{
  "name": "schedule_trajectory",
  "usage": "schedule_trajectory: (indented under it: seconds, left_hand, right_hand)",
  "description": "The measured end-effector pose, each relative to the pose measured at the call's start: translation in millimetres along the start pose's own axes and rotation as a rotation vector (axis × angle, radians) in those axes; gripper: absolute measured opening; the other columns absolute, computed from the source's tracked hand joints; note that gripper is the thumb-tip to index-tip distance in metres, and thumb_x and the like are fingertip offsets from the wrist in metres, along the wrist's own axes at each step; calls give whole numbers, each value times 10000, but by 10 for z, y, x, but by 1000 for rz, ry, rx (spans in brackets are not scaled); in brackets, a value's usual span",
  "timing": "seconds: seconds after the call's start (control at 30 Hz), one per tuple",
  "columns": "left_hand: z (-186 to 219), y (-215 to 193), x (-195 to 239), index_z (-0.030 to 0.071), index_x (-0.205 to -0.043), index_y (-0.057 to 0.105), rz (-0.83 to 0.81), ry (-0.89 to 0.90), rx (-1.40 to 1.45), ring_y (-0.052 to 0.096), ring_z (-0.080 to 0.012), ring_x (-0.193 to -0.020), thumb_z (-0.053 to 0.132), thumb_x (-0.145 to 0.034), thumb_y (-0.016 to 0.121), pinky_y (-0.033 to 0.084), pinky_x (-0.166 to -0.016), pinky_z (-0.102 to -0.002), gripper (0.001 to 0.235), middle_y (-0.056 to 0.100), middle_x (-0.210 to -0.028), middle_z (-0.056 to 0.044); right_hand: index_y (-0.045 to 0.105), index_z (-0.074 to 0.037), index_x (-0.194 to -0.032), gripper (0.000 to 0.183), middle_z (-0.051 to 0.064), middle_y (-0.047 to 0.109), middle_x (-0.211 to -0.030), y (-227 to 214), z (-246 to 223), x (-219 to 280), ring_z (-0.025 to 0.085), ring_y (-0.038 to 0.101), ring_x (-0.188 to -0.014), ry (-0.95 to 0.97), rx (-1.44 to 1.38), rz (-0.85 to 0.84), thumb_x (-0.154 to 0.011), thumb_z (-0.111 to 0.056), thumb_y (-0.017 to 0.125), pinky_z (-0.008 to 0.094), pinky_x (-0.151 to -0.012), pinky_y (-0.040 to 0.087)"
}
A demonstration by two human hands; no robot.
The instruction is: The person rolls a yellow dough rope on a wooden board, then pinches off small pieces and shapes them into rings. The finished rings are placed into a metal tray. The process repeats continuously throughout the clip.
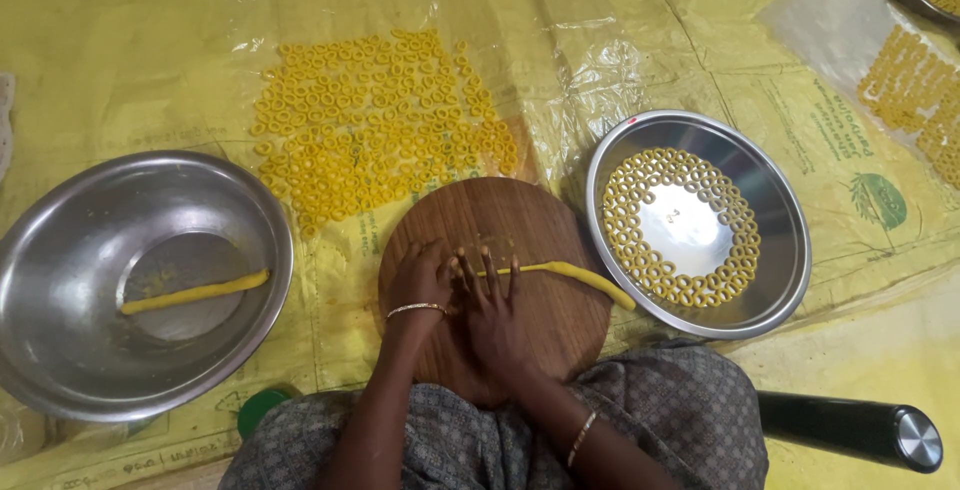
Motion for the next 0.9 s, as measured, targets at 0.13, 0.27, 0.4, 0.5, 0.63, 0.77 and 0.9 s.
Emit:
schedule_trajectory:
  seconds: [0.13, 0.27, 0.4, 0.5, 0.63, 0.77, 0.9]
  left_hand:
    - [-53, 67, -4, 135, -1325, 631, 5, 12, -13, 608, -340, -1213, 278, -974, 637, 513, -976, -458, 379, 602, -1352, -110]
    - [-126, 94, -16, 118, -1329, 626, 38, 35, 0, 600, -355, -1200, 262, -955, 641, 510, -961, -464, 402, 591, -1352, -128]
    - [-133, 148, -24, 126, -1332, 632, 18, 29, 6, 606, -347, -1213, 275, -972, 633, 510, -976, -455, 390, 607, -1334, -127]
    - [-133, 146, -30, 112, -1316, 638, 13, 17, 16, 605, -361, -1197, 286, -965, 651, 507, -975, -457, 391, 595, -1353, -140]
    - [-191, 148, -56, 114, -1302, 650, 57, 30, -41, 607, -370, -1182, 246, -954, 650, 498, -971, -464, 372, 619, -1325, -141]
    - [-272, 289, -95, 102, -1281, 664, 104, 83, -8, 626, -366, -1167, 193, -966, 621, 510, -963, -453, 330, 643, -1298, -136]
    - [-304, 427, -183, 114, -1171, 715, 136, 107, 45, 669, -314, -1142, 107, -957, 590, 533, -962, -424, 248, 701, -1212, -81]
  right_hand:
    - [421, -99, -1541, 653, 101, 141, -1735, 32, 23, -155, 389, 45, -1579, -27, 37, -199, -984, -426, 523, 690, -1213, -33]
    - [420, -86, -1561, 708, 93, 169, -1712, -11, -38, -66, 369, 62, -1585, -28, -5, -38, -969, -453, 543, 689, -1225, -15]
    - [400, -65, -1575, 740, 114, 176, -1698, -3, -33, -15, 389, 63, -1569, -38, 40, -52, -949, -429, 556, 698, -1206, -15]
    - [388, -45, -1544, 706, 120, 173, -1730, 46, -40, -127, 407, 50, -1577, -31, 15, -141, -957, -401, 555, 710, -1206, -17]
    - [378, -44, -1595, 765, 120, 226, -1683, 21, -91, -96, 379, 83, -1582, -17, -61, 19, -938, -396, 556, 715, -1209, 9]
    - [429, -75, -1544, 693, 141, 286, -1660, -26, -74, 55, 370, 188, -1542, 38, -178, 50, -902, -263, 610, 670, -1204, 66]
    - [567, -72, -1406, 515, 156, 473, -1546, -14, 154, -22, 368, 475, -1380, 369, -837, 156, -892, -60, 594, 479, -1117, 383]
Point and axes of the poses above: each hand's wrist, its own x-axis away from the middle knuckle, its own y-axis out of the palm, z = x × y, the point moved 1 cm from there along -x, towards the middle knuckle
